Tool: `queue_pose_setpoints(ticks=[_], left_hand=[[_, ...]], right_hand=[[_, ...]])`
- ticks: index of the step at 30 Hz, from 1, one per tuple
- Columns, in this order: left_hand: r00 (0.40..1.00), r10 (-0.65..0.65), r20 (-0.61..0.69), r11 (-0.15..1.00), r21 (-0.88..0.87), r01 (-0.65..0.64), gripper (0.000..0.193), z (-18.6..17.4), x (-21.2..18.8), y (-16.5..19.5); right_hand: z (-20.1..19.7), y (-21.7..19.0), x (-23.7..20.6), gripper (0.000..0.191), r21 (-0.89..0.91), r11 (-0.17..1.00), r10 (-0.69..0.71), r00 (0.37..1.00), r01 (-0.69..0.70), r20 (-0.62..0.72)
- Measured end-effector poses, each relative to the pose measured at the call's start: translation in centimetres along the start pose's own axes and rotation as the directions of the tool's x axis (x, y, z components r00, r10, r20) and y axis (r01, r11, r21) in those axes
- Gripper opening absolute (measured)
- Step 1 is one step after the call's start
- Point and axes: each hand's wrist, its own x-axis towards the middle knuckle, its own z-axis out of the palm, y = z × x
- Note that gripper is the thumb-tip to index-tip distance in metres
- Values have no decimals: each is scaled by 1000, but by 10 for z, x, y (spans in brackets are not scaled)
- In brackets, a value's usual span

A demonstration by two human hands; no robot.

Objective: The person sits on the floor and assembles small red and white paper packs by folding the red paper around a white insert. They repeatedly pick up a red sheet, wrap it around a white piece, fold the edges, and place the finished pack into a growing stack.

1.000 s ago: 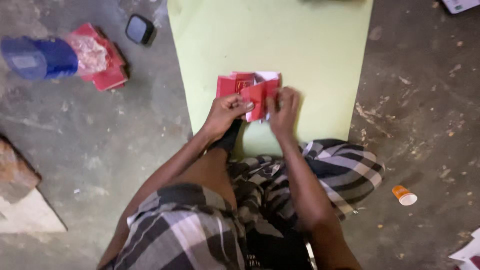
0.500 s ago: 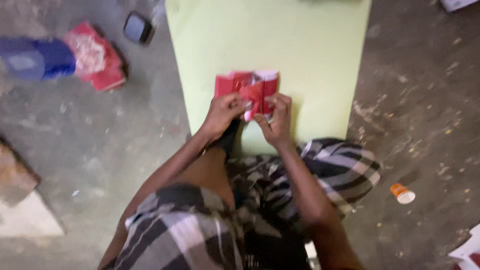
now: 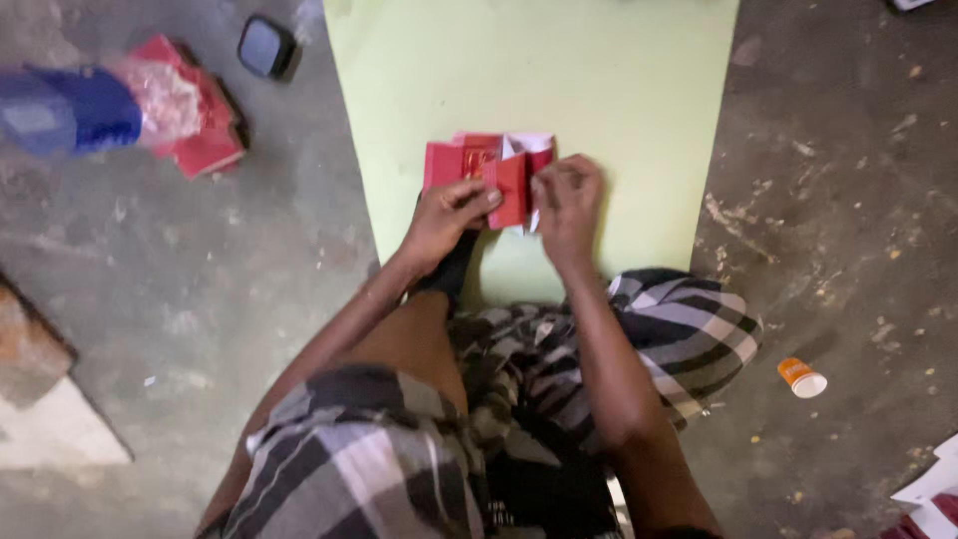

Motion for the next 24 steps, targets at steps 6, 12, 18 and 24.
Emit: queue_pose_setpoints(ticks=[6,12,18,24], left_hand=[[999,11,45,983,-186,-3,31,-5,6,-10],[1000,5,-19,988,-157,-8,6,-9,9,-23],[999,33,-40,981,-191,-40,7,-10,7,-28],[1000,-26,-17,1000,-5,26,18,-9,-3,-20]], right_hand=[[-63,-45,1,35,-164,904,417,725,-395,548],[-156,-130,-66,23,625,377,201,719,-683,665],[-50,-33,-32,21,429,722,475,840,-543,263],[-14,5,-15,39,-16,986,166,972,-166,166]])
